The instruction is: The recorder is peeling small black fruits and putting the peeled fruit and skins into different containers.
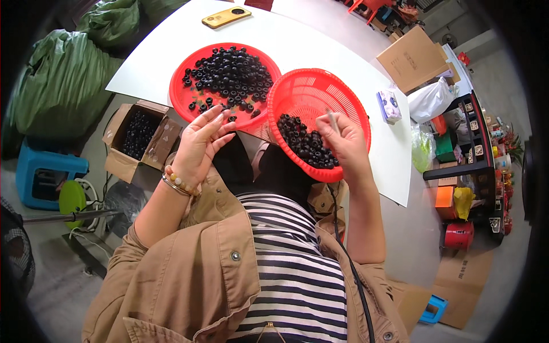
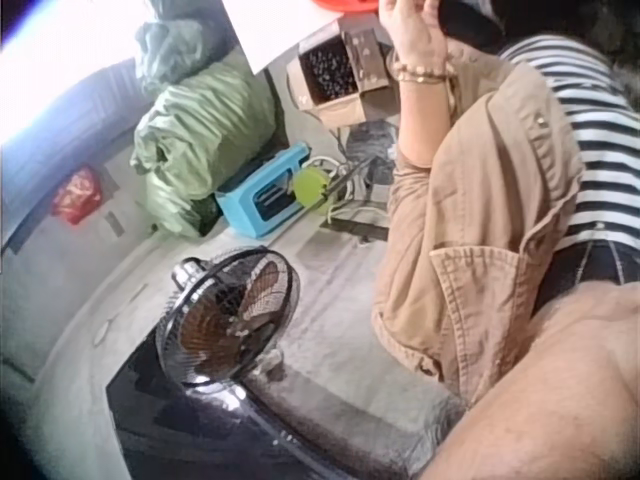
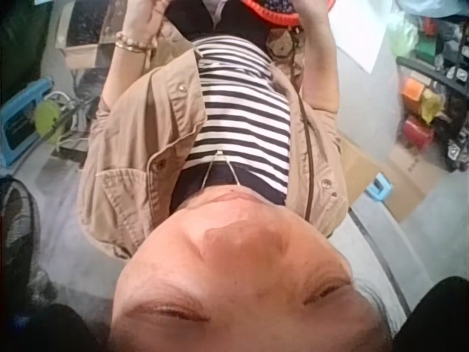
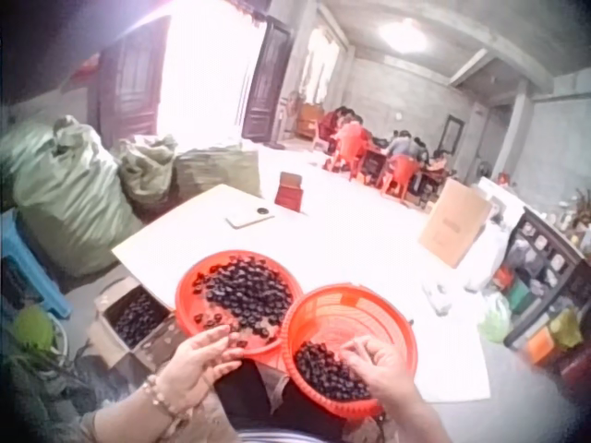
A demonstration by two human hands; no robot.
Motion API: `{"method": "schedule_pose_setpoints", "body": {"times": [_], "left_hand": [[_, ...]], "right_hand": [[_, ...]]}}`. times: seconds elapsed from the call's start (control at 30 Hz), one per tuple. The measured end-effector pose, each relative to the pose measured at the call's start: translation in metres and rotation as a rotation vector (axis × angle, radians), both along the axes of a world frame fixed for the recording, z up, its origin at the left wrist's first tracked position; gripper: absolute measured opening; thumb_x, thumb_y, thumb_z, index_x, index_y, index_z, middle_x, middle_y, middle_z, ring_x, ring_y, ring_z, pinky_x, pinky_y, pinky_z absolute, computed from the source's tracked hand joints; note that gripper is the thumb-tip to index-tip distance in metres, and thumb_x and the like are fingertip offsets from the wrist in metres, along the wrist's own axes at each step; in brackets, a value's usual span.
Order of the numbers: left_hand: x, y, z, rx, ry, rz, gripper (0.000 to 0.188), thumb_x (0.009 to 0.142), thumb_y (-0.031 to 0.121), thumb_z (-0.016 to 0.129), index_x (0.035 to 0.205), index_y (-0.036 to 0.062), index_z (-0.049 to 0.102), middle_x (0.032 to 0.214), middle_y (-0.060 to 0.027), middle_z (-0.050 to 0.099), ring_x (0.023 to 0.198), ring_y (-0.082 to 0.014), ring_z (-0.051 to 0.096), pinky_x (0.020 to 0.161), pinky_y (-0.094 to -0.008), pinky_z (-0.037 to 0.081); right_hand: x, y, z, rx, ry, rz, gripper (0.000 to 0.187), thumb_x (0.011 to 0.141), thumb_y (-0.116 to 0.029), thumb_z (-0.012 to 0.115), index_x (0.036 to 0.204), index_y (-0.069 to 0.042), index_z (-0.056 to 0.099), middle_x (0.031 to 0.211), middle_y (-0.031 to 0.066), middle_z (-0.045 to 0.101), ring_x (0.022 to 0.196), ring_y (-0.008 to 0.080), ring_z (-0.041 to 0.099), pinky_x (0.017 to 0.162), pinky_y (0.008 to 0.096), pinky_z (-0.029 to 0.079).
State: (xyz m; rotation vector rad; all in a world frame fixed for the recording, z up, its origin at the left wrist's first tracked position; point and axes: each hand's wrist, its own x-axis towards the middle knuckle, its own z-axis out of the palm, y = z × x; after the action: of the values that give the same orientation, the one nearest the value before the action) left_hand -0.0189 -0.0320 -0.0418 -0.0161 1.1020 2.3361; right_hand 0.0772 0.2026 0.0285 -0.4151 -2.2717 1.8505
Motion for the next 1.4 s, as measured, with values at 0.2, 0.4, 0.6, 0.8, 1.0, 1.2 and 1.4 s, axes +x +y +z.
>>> {"method": "schedule_pose_setpoints", "body": {"times": [0.2,0.4,0.6,0.8,1.0,1.2,1.4], "left_hand": [[0.005,0.002,0.001,-0.087,0.015,-0.029,0.022,0.085,0.013,0.055,0.105,0.0050,0.053,0.095,-0.0058,0.060,0.078,-0.0119,0.059,0.069,-0.0249,0.050],[0.012,0.005,0.004,-0.080,0.040,-0.084,0.015,0.084,0.015,0.056,0.096,0.0052,0.056,0.085,-0.0039,0.061,0.069,-0.0084,0.058,0.062,-0.0216,0.051],[0.015,0.006,0.006,-0.095,0.056,-0.133,0.014,0.084,0.013,0.056,0.095,0.0047,0.056,0.082,-0.0029,0.060,0.068,-0.0072,0.058,0.061,-0.0212,0.051],[0.016,0.008,0.004,-0.096,0.081,-0.180,0.013,0.084,0.013,0.056,0.095,0.0043,0.056,0.082,-0.0029,0.060,0.067,-0.0066,0.058,0.061,-0.0209,0.051],[0.021,0.009,0.008,-0.123,0.185,-0.202,0.015,0.082,0.010,0.058,0.095,0.0038,0.056,0.081,-0.0020,0.060,0.068,-0.0065,0.057,0.060,-0.0196,0.049],[0.030,0.009,0.022,-0.107,0.370,-0.240,0.018,0.081,0.006,0.059,0.098,0.0023,0.057,0.083,-0.0027,0.060,0.071,-0.0076,0.058,0.062,-0.0200,0.049],[0.037,0.006,0.034,-0.003,0.248,-0.255,0.022,0.079,0.004,0.060,0.101,0.0001,0.058,0.087,-0.0075,0.062,0.072,-0.0108,0.060,0.064,-0.0227,0.051]], "right_hand": [[-0.014,0.004,-0.019,0.486,-0.295,0.161,0.023,0.078,-0.024,0.061,0.089,-0.004,0.061,0.064,0.0070,0.059,0.058,0.0139,0.057,0.056,0.0279,0.044],[-0.036,0.005,-0.021,0.933,-0.428,0.268,0.021,0.076,-0.025,0.055,0.084,-0.007,0.063,0.078,0.0164,0.062,0.077,0.0305,0.059,0.069,0.0406,0.045],[-0.051,-0.002,-0.017,1.060,-0.484,0.302,0.029,0.072,-0.033,0.063,0.085,-0.007,0.064,0.080,0.0174,0.062,0.078,0.0327,0.060,0.068,0.0432,0.046],[-0.050,0.005,-0.029,0.981,-0.449,0.338,0.028,0.073,-0.031,0.061,0.078,-0.003,0.062,0.076,0.0195,0.060,0.075,0.0339,0.059,0.066,0.0440,0.044],[-0.043,0.011,-0.028,0.633,-0.276,0.166,0.029,0.076,-0.031,0.062,0.075,-0.002,0.058,0.063,0.0105,0.055,0.059,0.0196,0.053,0.055,0.0330,0.041],[-0.014,-0.041,0.011,-0.116,-0.024,0.185,0.019,0.083,-0.024,0.058,0.079,-0.006,0.056,0.061,-0.0063,0.047,0.052,0.0002,0.037,0.047,0.0169,0.028],[-0.001,-0.070,0.003,-0.097,0.107,0.201,0.014,0.085,-0.018,0.056,0.081,-0.005,0.055,0.069,-0.0045,0.048,0.062,0.0018,0.041,0.056,0.0160,0.032]]}}
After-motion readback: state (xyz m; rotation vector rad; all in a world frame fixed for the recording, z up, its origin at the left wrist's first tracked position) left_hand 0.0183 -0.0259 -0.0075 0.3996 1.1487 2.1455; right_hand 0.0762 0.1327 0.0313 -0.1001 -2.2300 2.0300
